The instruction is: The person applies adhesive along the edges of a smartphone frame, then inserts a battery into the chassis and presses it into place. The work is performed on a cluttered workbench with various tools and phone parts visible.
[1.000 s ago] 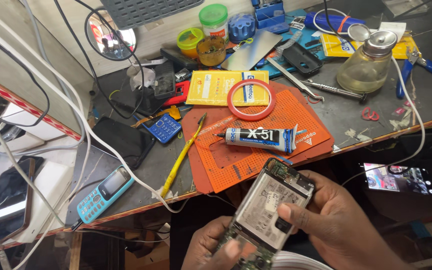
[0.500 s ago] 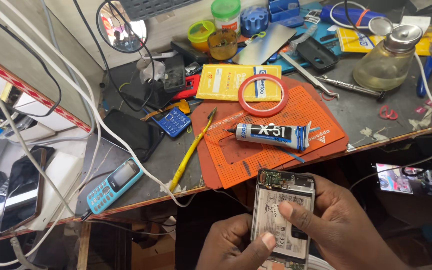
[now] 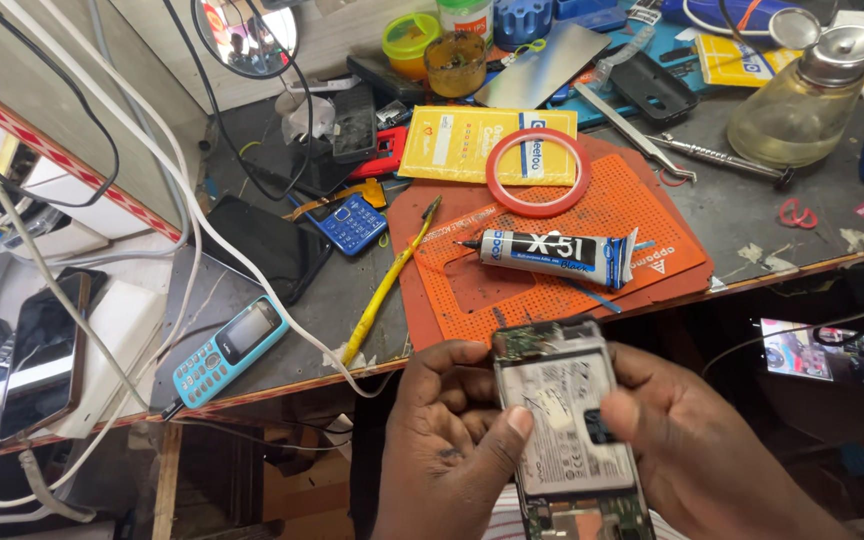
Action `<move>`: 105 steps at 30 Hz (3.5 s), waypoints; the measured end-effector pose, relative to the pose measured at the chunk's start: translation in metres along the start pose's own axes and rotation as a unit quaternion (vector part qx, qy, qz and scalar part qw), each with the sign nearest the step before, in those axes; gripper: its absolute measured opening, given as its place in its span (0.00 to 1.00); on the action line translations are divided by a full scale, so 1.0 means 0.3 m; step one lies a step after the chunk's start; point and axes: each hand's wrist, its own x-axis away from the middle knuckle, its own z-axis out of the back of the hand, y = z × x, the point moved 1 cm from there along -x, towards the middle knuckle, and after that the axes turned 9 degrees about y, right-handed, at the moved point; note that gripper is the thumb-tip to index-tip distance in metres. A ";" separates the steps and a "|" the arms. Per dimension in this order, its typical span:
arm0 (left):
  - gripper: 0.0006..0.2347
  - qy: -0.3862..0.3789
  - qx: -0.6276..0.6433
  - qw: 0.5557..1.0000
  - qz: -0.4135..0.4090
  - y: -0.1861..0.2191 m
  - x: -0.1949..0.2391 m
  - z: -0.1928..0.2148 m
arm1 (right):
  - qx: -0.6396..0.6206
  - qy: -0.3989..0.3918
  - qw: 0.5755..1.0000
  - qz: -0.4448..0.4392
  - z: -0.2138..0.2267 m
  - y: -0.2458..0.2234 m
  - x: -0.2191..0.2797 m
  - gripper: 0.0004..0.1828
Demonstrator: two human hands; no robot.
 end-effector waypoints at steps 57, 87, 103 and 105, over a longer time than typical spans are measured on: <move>0.03 0.058 -0.386 0.849 -0.357 0.093 0.039 0.041 | 0.564 0.125 0.806 0.128 0.062 0.141 0.091 0.39; 0.10 -0.302 -0.579 0.418 -0.632 0.355 0.038 0.050 | 0.269 0.006 0.953 -0.137 -0.004 -0.087 0.064 0.46; 0.14 -0.174 -0.482 0.625 -0.589 0.325 0.057 0.093 | 0.230 -0.001 0.959 -0.167 0.055 -0.080 0.049 0.51; 0.13 -0.157 -0.472 0.610 -0.617 0.298 0.055 0.109 | 0.226 -0.005 0.961 -0.162 0.055 -0.076 0.052 0.51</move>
